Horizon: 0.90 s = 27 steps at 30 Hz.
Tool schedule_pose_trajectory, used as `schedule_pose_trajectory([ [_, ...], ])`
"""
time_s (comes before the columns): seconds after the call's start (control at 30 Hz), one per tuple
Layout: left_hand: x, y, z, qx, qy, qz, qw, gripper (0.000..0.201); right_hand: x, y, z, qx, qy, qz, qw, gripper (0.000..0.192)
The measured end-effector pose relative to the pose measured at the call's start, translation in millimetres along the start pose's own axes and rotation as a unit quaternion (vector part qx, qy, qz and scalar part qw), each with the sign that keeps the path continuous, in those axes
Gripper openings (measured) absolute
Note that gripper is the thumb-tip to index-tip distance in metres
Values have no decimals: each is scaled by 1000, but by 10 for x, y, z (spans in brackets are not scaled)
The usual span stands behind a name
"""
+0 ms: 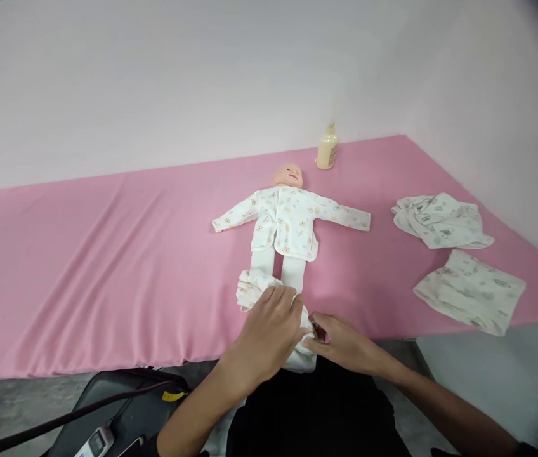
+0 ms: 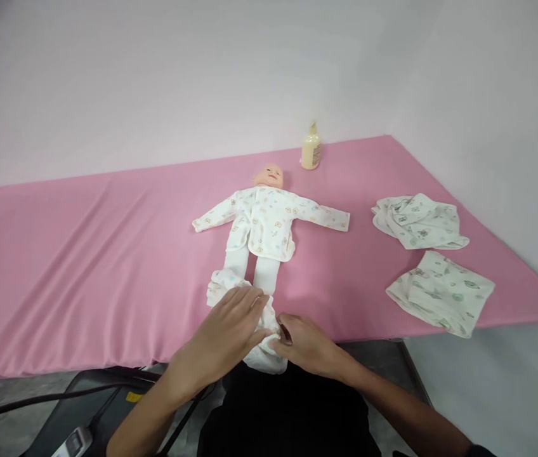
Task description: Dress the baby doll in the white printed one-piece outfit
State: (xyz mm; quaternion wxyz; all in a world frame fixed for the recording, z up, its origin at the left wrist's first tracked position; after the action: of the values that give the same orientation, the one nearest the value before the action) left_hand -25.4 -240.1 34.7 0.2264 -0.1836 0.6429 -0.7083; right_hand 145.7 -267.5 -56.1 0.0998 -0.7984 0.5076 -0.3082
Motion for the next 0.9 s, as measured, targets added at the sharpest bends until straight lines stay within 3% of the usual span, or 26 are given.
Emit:
schedule_pose_trajectory([
  [0.1, -224, 111, -64, -100, -22, -59, 993, 24, -28, -17, -33, -58, -1, 11, 998, 27],
  [0.23, -215, 65, -229, -128, -31, -88, 987, 30, 12, -187, -90, -185, 9, -30, 982, 38],
  [0.33, -147, -45, -347, -49, -34, -61, 996, 28, 40, -287, -123, -267, 12, -57, 962, 42],
  [0.43, -124, -143, -474, 113, -98, -6, 989, 31, 0, -350, -143, -295, 11, -30, 955, 40],
  [0.57, -158, -215, -636, 323, -221, 25, 920, 40, -106, -441, -151, -222, 20, 34, 974, 42],
  [0.67, -210, -205, -739, 416, -272, 44, 867, 45, -180, -528, -170, -156, 9, 23, 987, 43],
  [0.77, -262, -127, -830, 480, -289, 76, 825, 48, -296, -645, -240, -133, -24, -4, 991, 41],
  [0.9, -300, -37, -899, 552, -272, 99, 782, 48, -617, -821, -447, -147, -105, 36, 983, 32],
])
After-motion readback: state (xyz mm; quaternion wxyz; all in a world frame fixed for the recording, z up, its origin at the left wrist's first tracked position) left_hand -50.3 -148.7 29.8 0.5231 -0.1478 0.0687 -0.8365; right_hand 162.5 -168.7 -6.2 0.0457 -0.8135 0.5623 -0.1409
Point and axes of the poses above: each hand's wrist, its own x-axis away from the middle knuckle, its own y-axis out of the palm, z = x × y, the point moved 2 cm from there along -x, towards the middle knuckle, and after that the axes turned 9 degrees about y, right-handed, at the moved point
